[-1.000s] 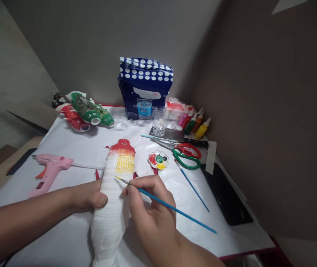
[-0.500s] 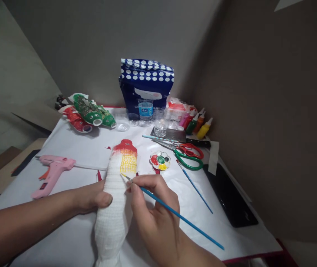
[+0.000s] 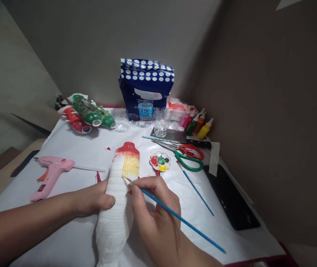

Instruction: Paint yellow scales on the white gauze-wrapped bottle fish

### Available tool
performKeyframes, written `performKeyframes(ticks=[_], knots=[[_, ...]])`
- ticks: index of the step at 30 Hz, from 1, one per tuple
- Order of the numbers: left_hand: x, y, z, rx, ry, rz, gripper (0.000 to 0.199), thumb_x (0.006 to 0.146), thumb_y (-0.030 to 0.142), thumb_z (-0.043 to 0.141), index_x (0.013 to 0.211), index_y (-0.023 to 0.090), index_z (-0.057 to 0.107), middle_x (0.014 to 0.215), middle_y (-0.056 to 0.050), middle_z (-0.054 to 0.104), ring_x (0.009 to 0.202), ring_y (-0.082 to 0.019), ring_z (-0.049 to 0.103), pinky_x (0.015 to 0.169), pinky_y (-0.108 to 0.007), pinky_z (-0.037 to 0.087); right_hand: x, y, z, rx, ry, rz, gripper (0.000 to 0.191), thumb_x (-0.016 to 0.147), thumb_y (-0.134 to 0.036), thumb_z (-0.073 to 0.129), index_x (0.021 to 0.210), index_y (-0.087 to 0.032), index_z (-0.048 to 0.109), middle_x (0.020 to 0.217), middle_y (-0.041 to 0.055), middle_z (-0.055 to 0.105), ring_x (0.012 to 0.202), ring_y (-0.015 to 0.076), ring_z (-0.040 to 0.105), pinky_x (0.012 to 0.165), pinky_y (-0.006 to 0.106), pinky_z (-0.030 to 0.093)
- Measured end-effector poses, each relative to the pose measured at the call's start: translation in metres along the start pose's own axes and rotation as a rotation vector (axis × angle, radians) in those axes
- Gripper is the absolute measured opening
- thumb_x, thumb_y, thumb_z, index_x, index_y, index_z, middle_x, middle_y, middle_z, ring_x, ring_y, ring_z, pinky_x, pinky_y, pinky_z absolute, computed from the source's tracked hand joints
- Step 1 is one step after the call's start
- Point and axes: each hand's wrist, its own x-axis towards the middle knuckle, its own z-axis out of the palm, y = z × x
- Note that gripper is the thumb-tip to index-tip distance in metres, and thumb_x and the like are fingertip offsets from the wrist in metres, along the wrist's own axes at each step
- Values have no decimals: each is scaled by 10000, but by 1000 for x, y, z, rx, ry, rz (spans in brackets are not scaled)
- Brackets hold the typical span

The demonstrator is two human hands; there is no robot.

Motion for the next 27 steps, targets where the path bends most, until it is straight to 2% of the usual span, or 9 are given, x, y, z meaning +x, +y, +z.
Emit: performKeyframes(ticks=[7,21,27], knots=[[0,3,5,-2,24,13,726,801,559,758,1366,154,551,1229,-162,676,1073,-331,659,947,-466,508,1,2,-1,-23,-19,-8,117,928,-162,628,924,-268,679,820,-46,758,787,126,747,708,224,582],[0,4,8,-14,52,24,742,790,565,777,1367,145,573,1250,-179,673,1111,-349,651,993,-507,483,3,1,-1,-102,-8,-63,119,914,-152,626,916,-262,670,786,-53,746,746,116,744,657,192,565],[-1,4,7,-27,53,22,777,783,560,791,1397,153,543,1266,-179,669,1127,-356,647,1009,-522,471,3,3,0,-113,6,-43,108,911,-158,631,911,-262,661,779,-55,750,745,120,749,658,196,560]])
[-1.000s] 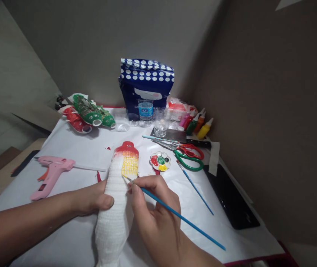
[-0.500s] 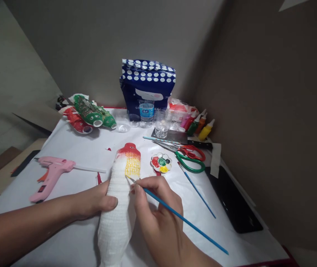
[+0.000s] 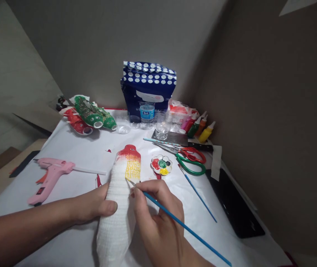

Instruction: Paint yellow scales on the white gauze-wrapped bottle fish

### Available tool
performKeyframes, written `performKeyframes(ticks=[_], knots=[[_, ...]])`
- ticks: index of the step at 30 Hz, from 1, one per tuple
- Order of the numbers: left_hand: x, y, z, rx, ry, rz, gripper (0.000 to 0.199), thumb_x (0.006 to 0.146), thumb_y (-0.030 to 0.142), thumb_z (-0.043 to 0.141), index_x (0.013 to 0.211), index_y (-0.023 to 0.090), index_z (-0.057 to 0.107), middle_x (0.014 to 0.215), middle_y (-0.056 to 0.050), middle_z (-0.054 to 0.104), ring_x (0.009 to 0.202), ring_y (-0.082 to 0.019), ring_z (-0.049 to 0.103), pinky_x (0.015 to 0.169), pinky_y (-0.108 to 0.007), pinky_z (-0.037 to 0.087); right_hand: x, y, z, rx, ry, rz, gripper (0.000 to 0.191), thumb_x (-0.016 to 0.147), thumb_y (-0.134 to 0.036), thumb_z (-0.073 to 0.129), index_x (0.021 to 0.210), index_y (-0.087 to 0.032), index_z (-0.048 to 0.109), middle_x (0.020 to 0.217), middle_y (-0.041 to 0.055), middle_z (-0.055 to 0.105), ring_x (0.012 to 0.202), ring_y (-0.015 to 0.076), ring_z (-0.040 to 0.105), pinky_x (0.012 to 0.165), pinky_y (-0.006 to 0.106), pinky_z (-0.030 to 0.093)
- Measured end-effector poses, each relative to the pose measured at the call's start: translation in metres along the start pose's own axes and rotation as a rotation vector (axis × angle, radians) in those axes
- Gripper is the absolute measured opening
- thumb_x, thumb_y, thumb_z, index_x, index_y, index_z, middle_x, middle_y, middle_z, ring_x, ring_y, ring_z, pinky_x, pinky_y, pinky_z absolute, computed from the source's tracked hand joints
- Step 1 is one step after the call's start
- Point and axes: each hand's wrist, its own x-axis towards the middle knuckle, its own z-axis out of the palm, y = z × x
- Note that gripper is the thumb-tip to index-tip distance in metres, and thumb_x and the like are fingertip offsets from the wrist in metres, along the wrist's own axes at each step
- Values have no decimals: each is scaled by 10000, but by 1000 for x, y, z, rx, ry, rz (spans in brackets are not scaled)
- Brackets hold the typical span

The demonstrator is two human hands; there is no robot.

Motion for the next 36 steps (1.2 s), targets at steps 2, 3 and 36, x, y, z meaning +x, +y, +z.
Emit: performKeyframes(ticks=[2,3,36], knots=[[0,0,1,-7,5,-9,789,777,563,795,1401,153,538,1256,-179,673,1127,-359,648,1007,-525,473,-1,0,0,9,1,5,103,910,-169,635,914,-267,665,780,-53,755,743,125,748,642,200,553],[0,0,1,-10,5,-13,787,778,563,794,1399,152,540,1249,-178,677,1123,-359,651,1006,-525,474,-1,0,0,15,4,18,101,910,-174,635,916,-270,668,785,-52,759,747,127,748,634,201,549],[2,3,5,-50,-20,33,714,799,532,791,1362,149,575,1199,-171,693,1142,-359,647,1048,-573,435,-7,0,5,54,27,161,123,931,-299,635,871,-227,716,770,31,759,759,205,735,703,310,591]])
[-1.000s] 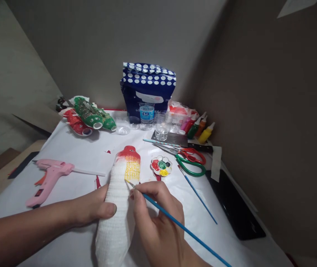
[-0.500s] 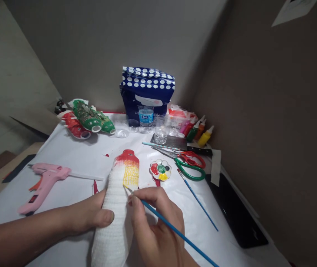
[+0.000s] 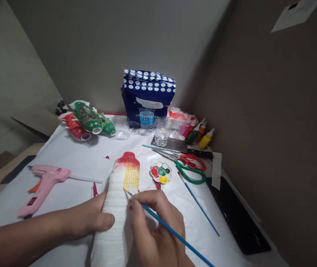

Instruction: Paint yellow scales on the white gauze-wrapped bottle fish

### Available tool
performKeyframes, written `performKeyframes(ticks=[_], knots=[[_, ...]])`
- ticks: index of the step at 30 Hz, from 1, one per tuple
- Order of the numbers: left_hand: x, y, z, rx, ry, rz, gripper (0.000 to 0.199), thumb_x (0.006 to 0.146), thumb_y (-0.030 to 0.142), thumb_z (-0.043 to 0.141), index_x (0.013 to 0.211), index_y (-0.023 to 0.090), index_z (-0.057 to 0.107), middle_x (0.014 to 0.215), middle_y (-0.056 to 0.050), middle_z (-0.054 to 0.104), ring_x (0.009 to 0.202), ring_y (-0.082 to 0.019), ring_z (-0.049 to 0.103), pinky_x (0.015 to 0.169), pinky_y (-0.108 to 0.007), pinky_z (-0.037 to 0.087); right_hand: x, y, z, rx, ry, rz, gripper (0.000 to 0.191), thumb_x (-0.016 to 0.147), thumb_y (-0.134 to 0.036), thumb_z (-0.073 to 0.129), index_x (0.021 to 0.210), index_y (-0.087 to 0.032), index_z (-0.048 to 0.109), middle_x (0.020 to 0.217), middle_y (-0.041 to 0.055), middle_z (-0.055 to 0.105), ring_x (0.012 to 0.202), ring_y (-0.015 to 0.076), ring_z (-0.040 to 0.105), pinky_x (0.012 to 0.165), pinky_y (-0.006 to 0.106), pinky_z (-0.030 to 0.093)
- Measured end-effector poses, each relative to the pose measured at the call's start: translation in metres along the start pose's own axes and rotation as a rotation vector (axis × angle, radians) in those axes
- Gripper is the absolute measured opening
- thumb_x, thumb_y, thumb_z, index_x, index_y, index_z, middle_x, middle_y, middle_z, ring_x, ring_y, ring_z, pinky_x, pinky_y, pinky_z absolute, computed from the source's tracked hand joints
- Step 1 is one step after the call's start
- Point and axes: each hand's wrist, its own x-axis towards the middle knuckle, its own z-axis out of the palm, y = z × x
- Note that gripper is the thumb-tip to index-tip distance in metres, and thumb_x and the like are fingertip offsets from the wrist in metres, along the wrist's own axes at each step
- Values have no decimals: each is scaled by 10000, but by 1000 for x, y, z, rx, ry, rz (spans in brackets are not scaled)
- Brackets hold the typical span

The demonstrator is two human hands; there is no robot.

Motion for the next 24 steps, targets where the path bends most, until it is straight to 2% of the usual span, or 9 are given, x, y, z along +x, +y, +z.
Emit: performKeyframes(ticks=[9,14,18,24], knots=[[-1,-1,0,-31,-1,-4,710,795,513,801,1365,156,574,1193,-176,701,1116,-362,667,1036,-583,449,0,-1,-3,6,-18,19,127,921,-316,642,847,-239,710,769,25,767,750,202,730,696,304,589],[0,-1,0,-9,-2,7,702,792,528,798,1353,163,588,1213,-171,693,1141,-359,653,1057,-582,429,-1,-3,-3,10,21,73,137,928,-331,630,852,-252,711,796,17,770,771,192,738,697,280,587],[0,0,-1,6,-2,5,709,792,535,795,1355,162,583,1223,-171,688,1152,-360,645,1058,-581,428,1,-4,-3,33,21,58,99,915,-304,643,855,-266,714,789,-12,764,772,165,742,699,244,568],[0,1,0,21,0,-1,705,800,543,784,1355,157,582,1213,-165,694,1152,-361,645,1056,-579,429,3,-6,-3,31,20,27,111,924,-283,634,865,-244,719,788,14,767,770,189,747,632,258,562]])
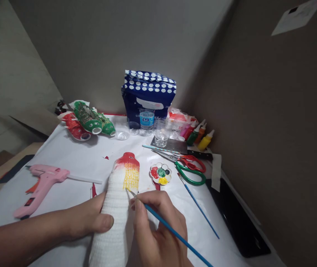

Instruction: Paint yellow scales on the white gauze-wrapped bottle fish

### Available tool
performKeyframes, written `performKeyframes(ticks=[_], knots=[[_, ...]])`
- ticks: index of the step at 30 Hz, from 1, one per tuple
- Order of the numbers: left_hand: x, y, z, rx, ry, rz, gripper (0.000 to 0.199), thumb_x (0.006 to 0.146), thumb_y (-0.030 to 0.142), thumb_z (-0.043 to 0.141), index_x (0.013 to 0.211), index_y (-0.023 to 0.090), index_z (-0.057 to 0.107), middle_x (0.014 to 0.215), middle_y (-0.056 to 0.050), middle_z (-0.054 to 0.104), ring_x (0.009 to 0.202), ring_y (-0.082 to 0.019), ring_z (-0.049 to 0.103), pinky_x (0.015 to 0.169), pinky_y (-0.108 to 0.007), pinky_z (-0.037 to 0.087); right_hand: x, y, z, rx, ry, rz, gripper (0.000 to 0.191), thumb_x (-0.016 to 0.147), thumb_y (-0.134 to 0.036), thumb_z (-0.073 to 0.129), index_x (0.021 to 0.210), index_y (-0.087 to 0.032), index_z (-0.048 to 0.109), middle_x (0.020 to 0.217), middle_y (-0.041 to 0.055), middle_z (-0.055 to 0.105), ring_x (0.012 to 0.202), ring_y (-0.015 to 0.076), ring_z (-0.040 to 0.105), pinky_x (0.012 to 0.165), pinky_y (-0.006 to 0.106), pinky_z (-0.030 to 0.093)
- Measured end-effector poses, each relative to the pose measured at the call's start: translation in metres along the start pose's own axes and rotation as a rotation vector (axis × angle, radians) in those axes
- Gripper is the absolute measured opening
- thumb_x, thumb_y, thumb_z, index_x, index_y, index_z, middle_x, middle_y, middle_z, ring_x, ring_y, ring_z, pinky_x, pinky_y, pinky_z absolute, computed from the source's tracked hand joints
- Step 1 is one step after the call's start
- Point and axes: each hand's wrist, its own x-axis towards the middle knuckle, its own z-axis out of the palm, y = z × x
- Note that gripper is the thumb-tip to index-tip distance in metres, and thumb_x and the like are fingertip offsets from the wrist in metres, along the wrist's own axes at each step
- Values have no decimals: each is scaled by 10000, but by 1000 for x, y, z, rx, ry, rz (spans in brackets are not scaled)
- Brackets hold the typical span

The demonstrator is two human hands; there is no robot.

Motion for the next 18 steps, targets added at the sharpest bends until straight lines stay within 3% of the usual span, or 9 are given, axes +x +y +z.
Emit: performKeyframes(ticks=[18], knots=[[1,-2,0,-17,9,-5,723,784,542,797,1355,155,579,1213,-171,691,1133,-357,651,1040,-566,445,0,2,1,-49,-20,-54,95,930,-280,630,877,-256,706,782,-5,769,774,172,740,615,250,549]])
